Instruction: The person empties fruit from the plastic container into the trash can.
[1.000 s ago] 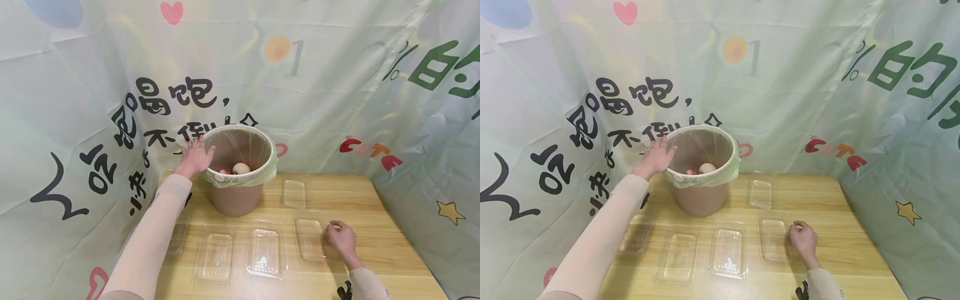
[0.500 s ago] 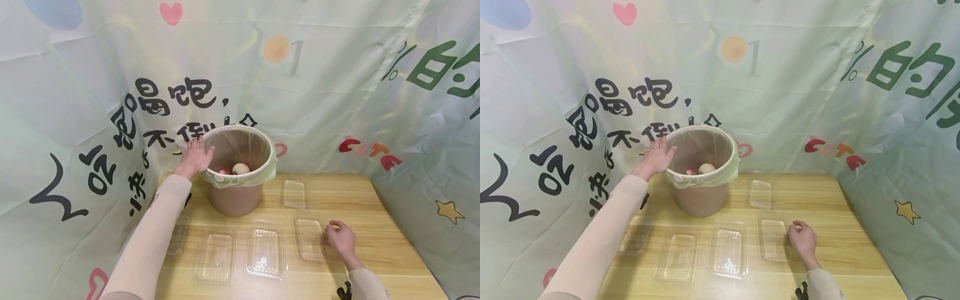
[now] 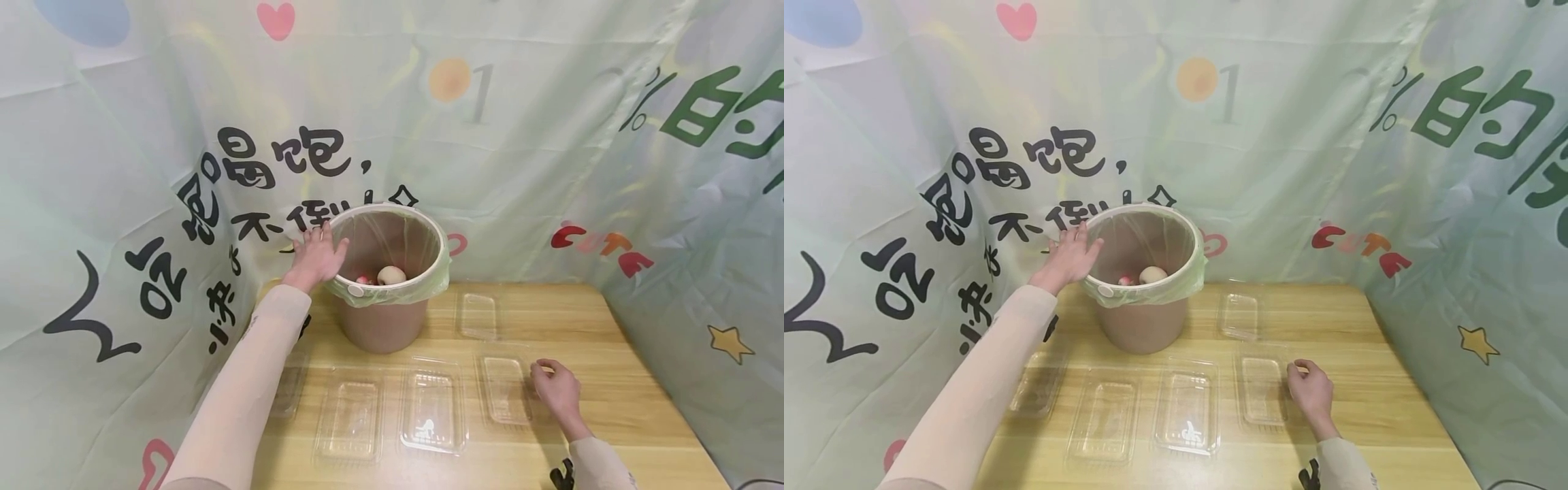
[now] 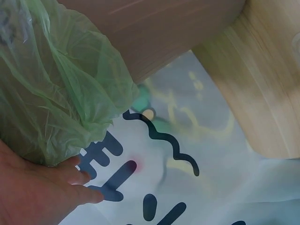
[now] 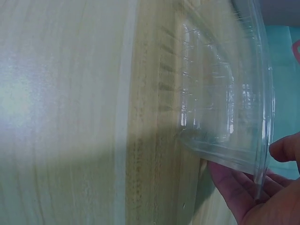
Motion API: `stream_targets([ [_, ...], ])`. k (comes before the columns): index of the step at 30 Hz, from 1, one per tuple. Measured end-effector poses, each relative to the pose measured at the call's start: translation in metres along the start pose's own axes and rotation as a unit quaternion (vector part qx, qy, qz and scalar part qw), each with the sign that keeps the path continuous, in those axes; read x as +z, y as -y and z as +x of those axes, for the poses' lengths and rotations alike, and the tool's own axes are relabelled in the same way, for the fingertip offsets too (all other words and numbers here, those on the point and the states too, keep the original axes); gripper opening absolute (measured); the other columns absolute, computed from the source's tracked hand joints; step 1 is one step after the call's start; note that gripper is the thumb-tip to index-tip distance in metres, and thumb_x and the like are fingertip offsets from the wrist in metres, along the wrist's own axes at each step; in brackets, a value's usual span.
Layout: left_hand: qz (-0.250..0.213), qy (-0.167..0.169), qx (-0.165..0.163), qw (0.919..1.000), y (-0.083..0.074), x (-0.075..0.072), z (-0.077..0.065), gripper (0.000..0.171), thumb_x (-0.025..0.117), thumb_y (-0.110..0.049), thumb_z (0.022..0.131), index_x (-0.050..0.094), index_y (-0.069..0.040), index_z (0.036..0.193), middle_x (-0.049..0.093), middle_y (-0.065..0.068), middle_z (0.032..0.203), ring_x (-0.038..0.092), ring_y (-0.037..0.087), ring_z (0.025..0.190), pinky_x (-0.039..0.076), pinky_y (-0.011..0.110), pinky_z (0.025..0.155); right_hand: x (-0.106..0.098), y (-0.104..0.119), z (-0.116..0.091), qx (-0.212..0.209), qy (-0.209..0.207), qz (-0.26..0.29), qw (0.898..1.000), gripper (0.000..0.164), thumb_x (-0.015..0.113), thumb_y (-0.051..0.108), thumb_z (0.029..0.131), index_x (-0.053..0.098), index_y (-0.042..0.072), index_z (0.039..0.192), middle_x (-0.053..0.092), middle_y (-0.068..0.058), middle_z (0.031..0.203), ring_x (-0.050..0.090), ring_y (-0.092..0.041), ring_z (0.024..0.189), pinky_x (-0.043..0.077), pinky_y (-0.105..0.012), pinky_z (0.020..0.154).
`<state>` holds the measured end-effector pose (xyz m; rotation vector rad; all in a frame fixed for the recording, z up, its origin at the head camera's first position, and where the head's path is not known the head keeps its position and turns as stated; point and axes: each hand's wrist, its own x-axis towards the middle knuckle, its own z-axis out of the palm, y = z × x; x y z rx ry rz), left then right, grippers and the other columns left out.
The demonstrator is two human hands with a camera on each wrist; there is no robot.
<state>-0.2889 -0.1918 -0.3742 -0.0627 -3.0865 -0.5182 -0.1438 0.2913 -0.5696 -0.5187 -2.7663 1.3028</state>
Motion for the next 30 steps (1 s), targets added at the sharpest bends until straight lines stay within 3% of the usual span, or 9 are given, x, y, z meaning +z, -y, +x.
stream_targets([
  [6, 0.0, -0.006, 0.005, 1.0, -0.001, -0.001, 0.0, 0.082, 0.021, -0.054, 0.111, 0.007, 0.003, 0.167, 0.014, 0.032, 0.172, 0.01, 0.053, 0.161, 0.003, 0.071, 0.129, -0.004, 0.003, 0.001, -0.01, 0.006, -0.015, 1.0, 0.049, 0.05, 0.031, 0.107, 0.062, -0.007, 0.137, 0.072, -0.032, 0.123, 0.078, -0.024, 0.076, 0.055, -0.027, 0.065],
  [9, -0.004, -0.01, 0.005, 0.9999, -0.002, -0.002, -0.001, 0.081, 0.022, -0.054, 0.111, 0.008, 0.003, 0.167, 0.015, 0.032, 0.172, 0.012, 0.052, 0.16, 0.004, 0.071, 0.129, -0.007, 0.005, 0.003, -0.024, 0.01, -0.027, 0.999, 0.051, 0.049, 0.031, 0.108, 0.061, -0.008, 0.137, 0.073, -0.032, 0.122, 0.079, -0.03, 0.085, 0.059, -0.033, 0.071],
  [12, -0.005, -0.009, 0.005, 0.9999, -0.002, -0.001, -0.002, 0.081, 0.022, -0.054, 0.111, 0.008, 0.003, 0.167, 0.015, 0.032, 0.172, 0.011, 0.052, 0.161, 0.004, 0.07, 0.129, -0.01, 0.009, 0.006, -0.045, 0.015, -0.039, 0.998, 0.053, 0.047, 0.03, 0.109, 0.059, -0.013, 0.138, 0.07, -0.034, 0.126, 0.074, -0.044, 0.106, 0.061, -0.048, 0.087],
  [16, -0.007, -0.006, 0.008, 0.9999, 0.001, -0.001, 0.0, 0.082, 0.02, -0.056, 0.111, 0.007, 0.003, 0.167, 0.014, 0.033, 0.172, 0.01, 0.053, 0.16, 0.003, 0.07, 0.129, -0.016, 0.022, 0.015, -0.07, 0.006, -0.05, 0.996, 0.054, 0.044, 0.029, 0.11, 0.057, -0.016, 0.139, 0.064, -0.037, 0.133, 0.062, -0.054, 0.125, 0.05, -0.062, 0.107],
  [25, -0.062, 0.002, 0.018, 0.9979, 0.01, -0.013, 0.0, 0.082, 0.019, -0.055, 0.112, 0.012, 0.007, 0.166, 0.011, 0.035, 0.171, 0.005, 0.059, 0.158, -0.001, 0.074, 0.127, -0.031, 0.087, 0.044, -0.136, 0.027, -0.047, 0.989, 0.062, 0.036, 0.037, 0.113, 0.047, -0.012, 0.151, 0.054, -0.037, 0.147, 0.055, -0.054, 0.134, 0.048, -0.065, 0.109],
  [30, -0.061, -0.008, 0.034, 0.9975, 0.008, -0.027, -0.005, 0.076, 0.021, -0.052, 0.112, 0.02, 0.0, 0.167, 0.012, 0.033, 0.172, 0.001, 0.062, 0.157, -0.005, 0.076, 0.125, -0.038, 0.137, 0.058, -0.199, 0.024, -0.061, 0.978, 0.063, 0.031, 0.039, 0.115, 0.044, -0.007, 0.155, 0.05, -0.033, 0.154, 0.05, -0.052, 0.14, 0.043, -0.067, 0.114],
])
